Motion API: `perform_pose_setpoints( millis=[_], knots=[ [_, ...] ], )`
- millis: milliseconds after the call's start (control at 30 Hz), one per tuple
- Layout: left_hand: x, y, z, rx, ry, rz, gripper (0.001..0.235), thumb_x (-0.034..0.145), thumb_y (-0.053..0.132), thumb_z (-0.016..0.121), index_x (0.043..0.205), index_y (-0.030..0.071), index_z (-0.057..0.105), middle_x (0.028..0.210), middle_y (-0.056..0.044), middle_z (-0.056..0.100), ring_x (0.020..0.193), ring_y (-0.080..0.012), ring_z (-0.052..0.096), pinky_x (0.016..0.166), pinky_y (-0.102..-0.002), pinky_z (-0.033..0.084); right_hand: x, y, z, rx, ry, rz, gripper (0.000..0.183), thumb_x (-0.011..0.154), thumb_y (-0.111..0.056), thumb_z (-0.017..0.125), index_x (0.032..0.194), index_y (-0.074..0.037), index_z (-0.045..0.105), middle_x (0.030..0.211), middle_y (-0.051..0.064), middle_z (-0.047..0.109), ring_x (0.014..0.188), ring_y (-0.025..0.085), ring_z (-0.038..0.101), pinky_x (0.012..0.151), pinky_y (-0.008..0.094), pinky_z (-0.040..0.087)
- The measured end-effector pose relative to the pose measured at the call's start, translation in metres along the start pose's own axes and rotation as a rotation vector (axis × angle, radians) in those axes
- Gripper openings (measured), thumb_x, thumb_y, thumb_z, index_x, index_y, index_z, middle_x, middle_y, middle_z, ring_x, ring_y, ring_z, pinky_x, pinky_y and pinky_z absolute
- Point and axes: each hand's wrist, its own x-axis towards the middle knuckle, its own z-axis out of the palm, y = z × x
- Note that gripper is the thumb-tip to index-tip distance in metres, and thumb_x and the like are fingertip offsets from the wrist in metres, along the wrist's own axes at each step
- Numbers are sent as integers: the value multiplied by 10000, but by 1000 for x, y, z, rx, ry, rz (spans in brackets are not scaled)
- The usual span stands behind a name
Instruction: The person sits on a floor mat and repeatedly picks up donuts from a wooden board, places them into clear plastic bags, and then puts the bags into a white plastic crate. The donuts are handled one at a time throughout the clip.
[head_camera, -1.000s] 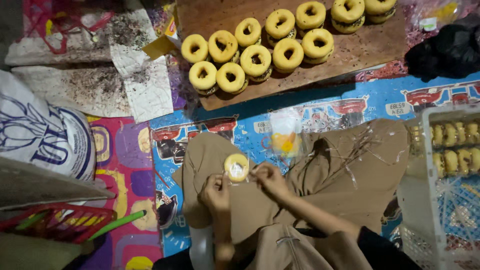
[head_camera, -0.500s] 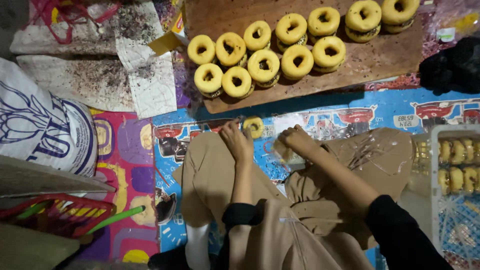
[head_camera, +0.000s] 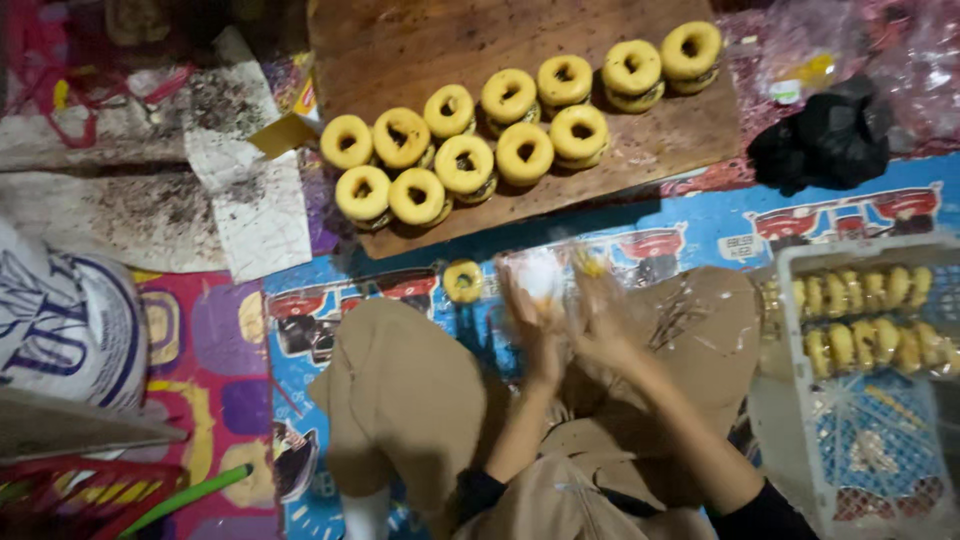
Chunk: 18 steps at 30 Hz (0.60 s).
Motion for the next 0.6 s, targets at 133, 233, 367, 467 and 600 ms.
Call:
perform_pose_setpoints(
  millis=[133,233,367,467,600],
  knots=[
    [70,-26,-53,-820,233,-400,256,1023,336,739,1187,208,591,1173,-42,564,1018,-182,555,876,-353,492,67,-25,-35,374,-541,-182,590,829,-436,809,1237,-28,688,1296,204,654,1206,360,601,1027,511,449],
    [102,-28,-96,-1005,299,-415,244,1040,323,777,1041,108,662,976,-97,719,858,-211,660,785,-354,556,166,6,-71,-182,-263,138,354,831,-387,887,855,-52,775,813,59,750,763,211,712,667,354,555],
    [100,-12,-113,-1052,435,-535,410,907,377,767,1063,29,617,1081,-143,696,1071,-303,675,932,-515,549,257,46,-79,-378,-191,-144,628,623,-425,969,1003,-22,673,930,186,710,780,371,684,594,468,528],
    [100,7,-106,-1119,440,-558,419,891,375,759,1114,66,585,1272,-166,647,1247,-341,630,1027,-569,512,266,43,-82,-468,-226,-266,733,647,-419,967,1063,66,608,880,244,700,801,398,687,663,461,550],
    [104,19,-100,-1352,362,-511,508,922,411,690,1200,5,563,1417,-277,550,1311,-432,554,1055,-586,488,186,11,-87,158,-91,-46,562,844,-344,856,1187,20,598,1050,167,729,915,256,732,813,386,600]
  ],
)
